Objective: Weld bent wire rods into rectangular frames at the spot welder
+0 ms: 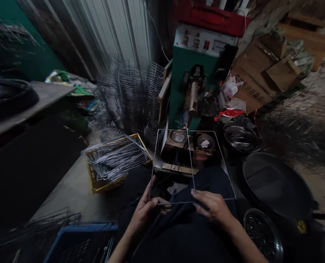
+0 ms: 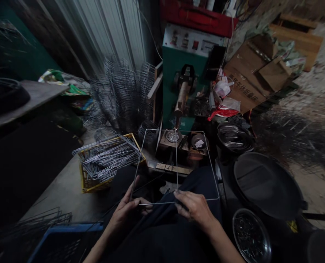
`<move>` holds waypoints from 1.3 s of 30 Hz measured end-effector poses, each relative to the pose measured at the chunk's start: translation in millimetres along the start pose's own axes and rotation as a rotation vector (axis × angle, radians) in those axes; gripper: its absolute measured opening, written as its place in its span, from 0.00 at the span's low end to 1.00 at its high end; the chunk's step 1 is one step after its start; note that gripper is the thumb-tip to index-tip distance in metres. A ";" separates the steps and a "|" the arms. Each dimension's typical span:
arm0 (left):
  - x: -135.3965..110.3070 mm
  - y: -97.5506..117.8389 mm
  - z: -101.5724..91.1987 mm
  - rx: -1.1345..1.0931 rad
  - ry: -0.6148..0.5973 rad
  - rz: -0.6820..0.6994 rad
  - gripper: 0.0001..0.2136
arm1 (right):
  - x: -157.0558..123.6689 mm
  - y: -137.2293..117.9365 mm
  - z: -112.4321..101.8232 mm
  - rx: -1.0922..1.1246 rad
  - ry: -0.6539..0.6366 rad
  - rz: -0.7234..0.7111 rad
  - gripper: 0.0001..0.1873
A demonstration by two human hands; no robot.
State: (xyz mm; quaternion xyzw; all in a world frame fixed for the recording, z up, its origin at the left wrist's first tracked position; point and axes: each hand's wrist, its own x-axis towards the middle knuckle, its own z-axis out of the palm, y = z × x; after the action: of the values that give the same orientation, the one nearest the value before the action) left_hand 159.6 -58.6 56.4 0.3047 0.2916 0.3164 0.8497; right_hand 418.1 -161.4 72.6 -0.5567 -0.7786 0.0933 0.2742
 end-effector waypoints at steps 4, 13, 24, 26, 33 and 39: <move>0.1 -1.4 1.5 -0.019 -0.008 0.028 0.44 | 0.0 0.5 -0.7 -0.008 -0.007 0.002 0.21; 3.0 -2.9 1.5 -0.027 -0.020 0.054 0.42 | 3.3 3.7 -1.3 0.008 -0.016 0.008 0.21; 8.9 -1.7 2.0 -0.026 -0.010 0.067 0.41 | 7.6 6.9 -2.3 0.013 -0.007 0.018 0.21; 9.2 -2.4 1.3 -0.033 0.000 0.062 0.40 | 8.6 7.7 -2.7 0.015 -0.009 0.014 0.21; 9.7 -2.6 1.4 -0.016 -0.041 0.028 0.43 | 10.0 3.9 -10.5 0.004 -0.066 0.061 0.24; 9.2 -1.2 6.5 0.065 -0.010 0.018 0.44 | 7.8 1.6 -12.5 0.000 -0.107 0.129 0.22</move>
State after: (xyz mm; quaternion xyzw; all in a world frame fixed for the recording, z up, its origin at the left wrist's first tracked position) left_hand 170.2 -55.0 56.9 0.3365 0.2948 0.3129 0.8378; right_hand 424.3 -155.7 84.8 -0.6001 -0.7546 0.1402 0.2255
